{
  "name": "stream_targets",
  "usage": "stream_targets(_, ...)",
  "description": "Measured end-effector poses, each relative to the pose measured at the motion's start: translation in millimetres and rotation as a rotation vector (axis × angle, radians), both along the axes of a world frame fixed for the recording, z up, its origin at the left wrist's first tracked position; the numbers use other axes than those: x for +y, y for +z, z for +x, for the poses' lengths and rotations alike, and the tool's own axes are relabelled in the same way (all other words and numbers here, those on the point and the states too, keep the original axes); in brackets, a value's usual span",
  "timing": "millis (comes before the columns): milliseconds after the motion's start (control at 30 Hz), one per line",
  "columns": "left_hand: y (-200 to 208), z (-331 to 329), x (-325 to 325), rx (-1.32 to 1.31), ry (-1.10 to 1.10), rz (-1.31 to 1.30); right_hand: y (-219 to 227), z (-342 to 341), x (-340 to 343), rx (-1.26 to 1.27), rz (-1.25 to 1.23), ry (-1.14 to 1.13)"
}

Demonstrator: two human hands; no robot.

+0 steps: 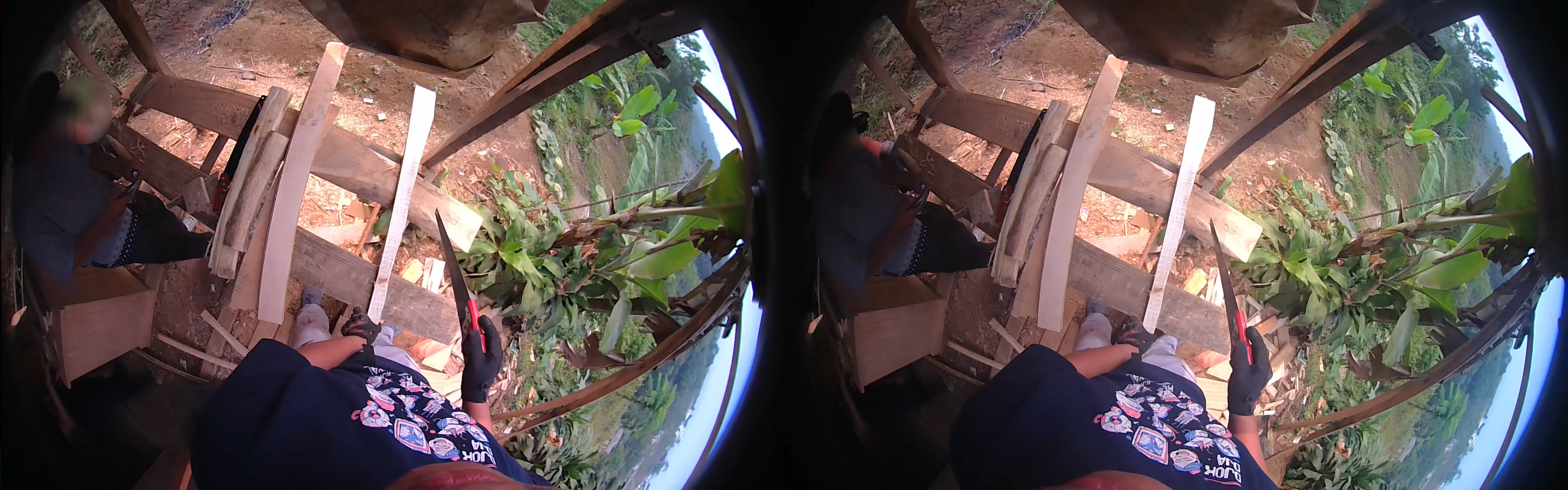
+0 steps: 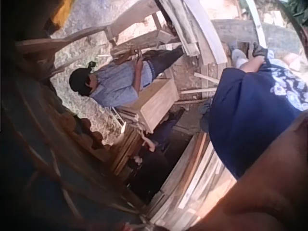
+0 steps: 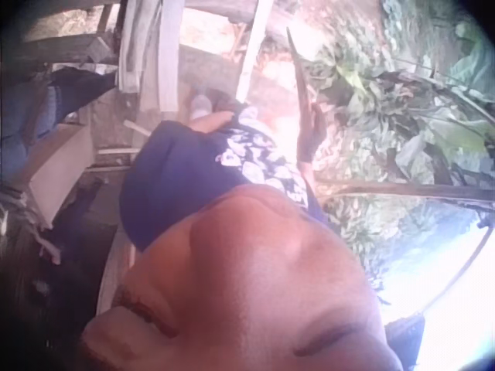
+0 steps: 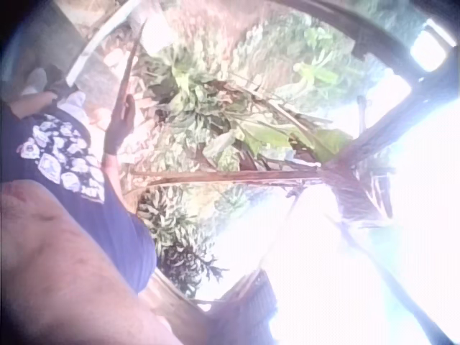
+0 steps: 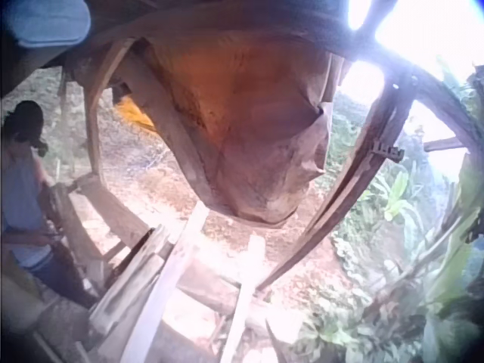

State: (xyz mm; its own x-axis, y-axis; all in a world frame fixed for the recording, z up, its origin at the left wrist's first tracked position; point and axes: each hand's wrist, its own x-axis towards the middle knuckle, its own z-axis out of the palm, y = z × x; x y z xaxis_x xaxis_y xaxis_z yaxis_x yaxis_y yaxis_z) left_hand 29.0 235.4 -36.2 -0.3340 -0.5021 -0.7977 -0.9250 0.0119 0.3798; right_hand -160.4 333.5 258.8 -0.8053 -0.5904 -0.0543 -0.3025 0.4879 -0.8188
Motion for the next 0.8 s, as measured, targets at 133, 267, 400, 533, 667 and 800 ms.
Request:
stream_targets(133, -10.4, 26.0, -16.2, 0.000, 0.039, 0.097, -8.2, 4.9, -29.8, -0.053, -0.061, 0.133)
stream_targets(267, -0.4, 56.8, -41.0, -0.104, 0.151, -0.159, -15.2, 12.8, -66.3, -0.202, 0.033, 0.198)
stream_targets(400, -4.6, 97.7, -78.6, 0.031, 0.193, -0.175, -25.5, 20.5, -92.6, -0.179, 0.097, 0.330)
stream_targets(533, -2.7, 113.4, -75.6, 0.099, 0.178, -0.189, -49.6, 20.0, -93.3, 0.024, 0.134, 0.515)
stream_targets(667, 21.7, 120.7, -75.0, 0.137, 0.312, -0.276, -55.6, 28.0, -78.9, -0.021, 0.162, 0.470)
stream_targets(800, 39.3, 132.6, -88.2, 0.149, 0.255, -0.314, -42.1, 29.9, -64.4, 0.015, 0.142, 0.477)
